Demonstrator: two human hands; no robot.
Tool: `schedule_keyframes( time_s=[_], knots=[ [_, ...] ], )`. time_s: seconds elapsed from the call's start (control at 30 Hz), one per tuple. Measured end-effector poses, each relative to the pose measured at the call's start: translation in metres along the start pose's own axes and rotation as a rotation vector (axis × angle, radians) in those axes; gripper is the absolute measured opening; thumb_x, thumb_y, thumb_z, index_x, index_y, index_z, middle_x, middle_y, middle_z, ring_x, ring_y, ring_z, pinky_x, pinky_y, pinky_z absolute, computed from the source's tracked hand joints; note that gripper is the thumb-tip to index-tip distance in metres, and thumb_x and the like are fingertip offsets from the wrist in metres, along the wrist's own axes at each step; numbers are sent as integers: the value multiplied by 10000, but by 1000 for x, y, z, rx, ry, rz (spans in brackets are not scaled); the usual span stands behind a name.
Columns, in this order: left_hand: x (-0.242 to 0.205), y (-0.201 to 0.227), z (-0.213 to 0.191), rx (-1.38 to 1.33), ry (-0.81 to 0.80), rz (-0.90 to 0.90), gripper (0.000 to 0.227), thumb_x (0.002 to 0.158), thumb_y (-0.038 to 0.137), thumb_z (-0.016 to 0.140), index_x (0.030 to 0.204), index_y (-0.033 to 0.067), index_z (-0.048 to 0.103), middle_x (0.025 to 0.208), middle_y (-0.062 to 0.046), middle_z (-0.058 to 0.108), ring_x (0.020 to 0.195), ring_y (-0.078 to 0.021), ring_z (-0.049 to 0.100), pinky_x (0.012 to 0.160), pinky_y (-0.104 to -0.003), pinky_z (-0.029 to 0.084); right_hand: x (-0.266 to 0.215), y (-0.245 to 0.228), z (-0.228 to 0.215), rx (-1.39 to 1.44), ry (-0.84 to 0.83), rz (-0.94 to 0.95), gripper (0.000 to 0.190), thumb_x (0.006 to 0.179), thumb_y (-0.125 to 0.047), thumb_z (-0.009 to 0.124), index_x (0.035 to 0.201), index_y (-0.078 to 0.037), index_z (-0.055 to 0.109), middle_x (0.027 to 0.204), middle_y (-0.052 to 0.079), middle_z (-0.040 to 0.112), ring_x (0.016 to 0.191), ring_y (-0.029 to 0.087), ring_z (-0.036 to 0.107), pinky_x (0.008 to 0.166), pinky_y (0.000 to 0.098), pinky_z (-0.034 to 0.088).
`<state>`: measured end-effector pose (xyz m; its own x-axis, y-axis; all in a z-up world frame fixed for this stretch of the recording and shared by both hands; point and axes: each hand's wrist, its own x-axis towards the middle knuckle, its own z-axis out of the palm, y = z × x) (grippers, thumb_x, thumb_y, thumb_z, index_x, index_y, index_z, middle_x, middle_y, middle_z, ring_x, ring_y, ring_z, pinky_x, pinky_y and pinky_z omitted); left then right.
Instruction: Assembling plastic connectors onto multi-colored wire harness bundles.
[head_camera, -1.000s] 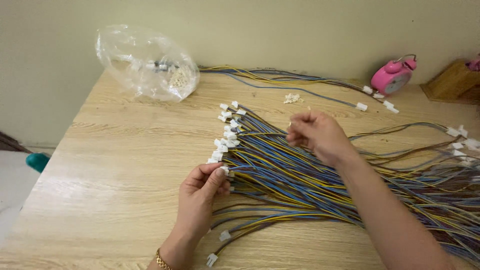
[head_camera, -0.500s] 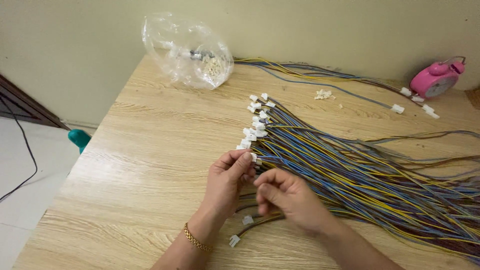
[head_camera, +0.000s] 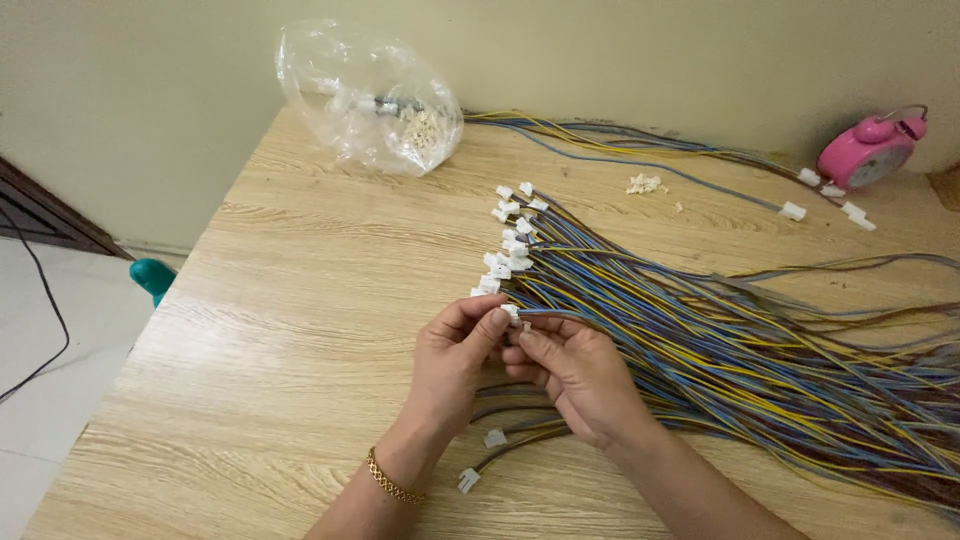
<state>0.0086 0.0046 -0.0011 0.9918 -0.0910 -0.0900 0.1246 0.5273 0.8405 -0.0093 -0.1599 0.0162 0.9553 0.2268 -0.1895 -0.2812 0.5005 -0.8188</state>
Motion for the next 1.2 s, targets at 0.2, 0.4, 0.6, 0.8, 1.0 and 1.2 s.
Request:
schedule_keyframes(
  time_s=[0.2, 0.4, 0.6, 0.8, 1.0, 1.2],
  knots=[
    [0, -2, -2, 73, -51, 52, 178, 943, 80, 717, 1104, 6, 734, 972, -52, 749, 850, -105, 683, 761, -260, 591, -2, 0, -5, -27, 14, -42, 188, 960, -61, 670, 1137, -9, 707, 980, 70, 725, 833, 140, 686, 745, 304, 597],
    [-4, -3, 0, 86, -88, 44, 177, 941, 59, 715, 1104, -9, 730, 989, -54, 753, 877, -98, 684, 786, -256, 591, -1, 1, -6, -1, 88, -82, 216, 921, -34, 697, 1136, -28, 723, 970, 80, 736, 796, 146, 691, 691, 300, 601],
    [-5, -3, -1, 102, -108, 58, 159, 944, 57, 708, 1089, -5, 725, 980, -60, 748, 867, -110, 695, 777, -287, 618, -2, 4, -11, -9, 87, -102, 221, 905, -38, 727, 1125, -28, 733, 977, 95, 739, 783, 155, 683, 685, 296, 593],
    [-7, -5, -1, 111, -102, 90, 146, 955, 63, 709, 1079, -13, 721, 984, -66, 754, 864, -116, 692, 762, -283, 604, -2, 8, -10, 5, 80, -105, 226, 900, -36, 728, 1126, -34, 737, 1016, 95, 749, 807, 152, 671, 704, 293, 588],
    [-9, -1, 5, 106, -109, 90, 140, 947, 81, 701, 1064, 2, 710, 987, -54, 762, 861, -109, 694, 754, -277, 610, -2, 5, -10, -16, 82, -92, 218, 906, -33, 717, 1123, -42, 739, 1013, 101, 750, 819, 157, 674, 710, 300, 580],
    [-7, -6, 0, -4, -98, 47, 151, 968, 88, 711, 1089, -2, 717, 946, -58, 744, 793, -104, 653, 701, -249, 562, -2, 6, -10, 79, 49, -49, 202, 922, -47, 712, 1123, -45, 730, 1017, 98, 732, 823, 162, 666, 727, 313, 588]
  ],
)
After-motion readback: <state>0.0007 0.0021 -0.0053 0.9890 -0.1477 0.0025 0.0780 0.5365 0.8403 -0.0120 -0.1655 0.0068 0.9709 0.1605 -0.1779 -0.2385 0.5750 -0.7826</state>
